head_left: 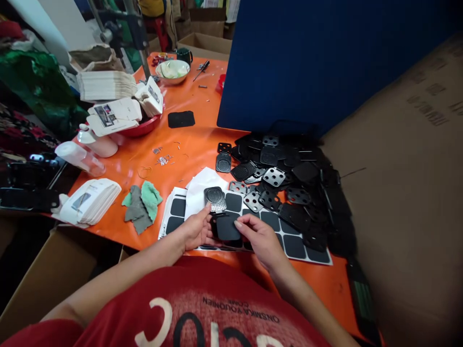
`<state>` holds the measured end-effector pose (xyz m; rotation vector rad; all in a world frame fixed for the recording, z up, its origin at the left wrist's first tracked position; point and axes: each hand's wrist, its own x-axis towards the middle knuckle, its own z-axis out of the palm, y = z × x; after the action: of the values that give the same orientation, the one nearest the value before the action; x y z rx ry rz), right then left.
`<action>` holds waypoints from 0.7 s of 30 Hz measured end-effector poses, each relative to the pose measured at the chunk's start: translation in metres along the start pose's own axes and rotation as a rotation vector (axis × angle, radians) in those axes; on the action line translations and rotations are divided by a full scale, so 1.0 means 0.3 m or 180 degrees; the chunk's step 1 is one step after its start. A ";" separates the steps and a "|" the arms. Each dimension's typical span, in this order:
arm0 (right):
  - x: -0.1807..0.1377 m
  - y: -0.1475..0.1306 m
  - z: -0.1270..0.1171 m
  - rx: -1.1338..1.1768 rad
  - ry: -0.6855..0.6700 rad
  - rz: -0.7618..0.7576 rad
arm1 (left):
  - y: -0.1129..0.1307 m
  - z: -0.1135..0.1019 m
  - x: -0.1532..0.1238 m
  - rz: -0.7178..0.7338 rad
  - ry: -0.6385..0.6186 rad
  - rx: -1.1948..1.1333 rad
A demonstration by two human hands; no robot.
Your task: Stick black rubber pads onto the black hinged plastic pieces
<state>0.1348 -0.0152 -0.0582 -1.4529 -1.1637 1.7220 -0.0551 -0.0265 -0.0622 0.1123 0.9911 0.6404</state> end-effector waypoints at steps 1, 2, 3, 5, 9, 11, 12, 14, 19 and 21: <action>0.008 -0.005 0.003 -0.0049 -0.0014 0.0005 | 0.001 -0.001 0.002 -0.0013 0.0027 0.0020; 0.015 -0.010 0.005 -0.0099 -0.0021 0.0001 | 0.000 -0.003 0.004 -0.0032 0.0046 0.0050; 0.021 -0.014 0.008 -0.0146 -0.0031 -0.0006 | -0.001 -0.004 0.006 -0.0055 0.0048 0.0083; 0.029 -0.017 0.012 -0.0215 -0.0034 -0.0014 | -0.006 -0.010 0.010 -0.0101 -0.0012 0.0128; 0.029 -0.009 0.017 -0.0268 -0.0002 -0.0025 | -0.020 -0.021 0.019 -0.0074 -0.0155 0.0115; 0.026 -0.005 0.017 -0.0273 -0.0023 -0.0007 | -0.024 -0.023 0.019 -0.0028 -0.0166 0.0134; 0.024 -0.003 0.017 -0.0279 -0.0038 0.0010 | -0.024 -0.022 0.018 -0.0016 -0.0160 0.0141; 0.023 -0.001 0.017 -0.0291 -0.0064 0.0050 | -0.023 -0.019 0.014 -0.0030 -0.0129 0.0138; 0.021 0.004 0.019 -0.0349 -0.0088 0.0023 | -0.020 -0.022 0.014 -0.0139 -0.0202 0.0132; 0.019 0.005 0.021 -0.0348 -0.0058 0.0005 | -0.024 -0.027 0.019 -0.0133 -0.0266 0.0106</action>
<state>0.1276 -0.0124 -0.0619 -1.5056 -1.2846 1.6994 -0.0563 -0.0308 -0.0738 0.1462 0.9213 0.5768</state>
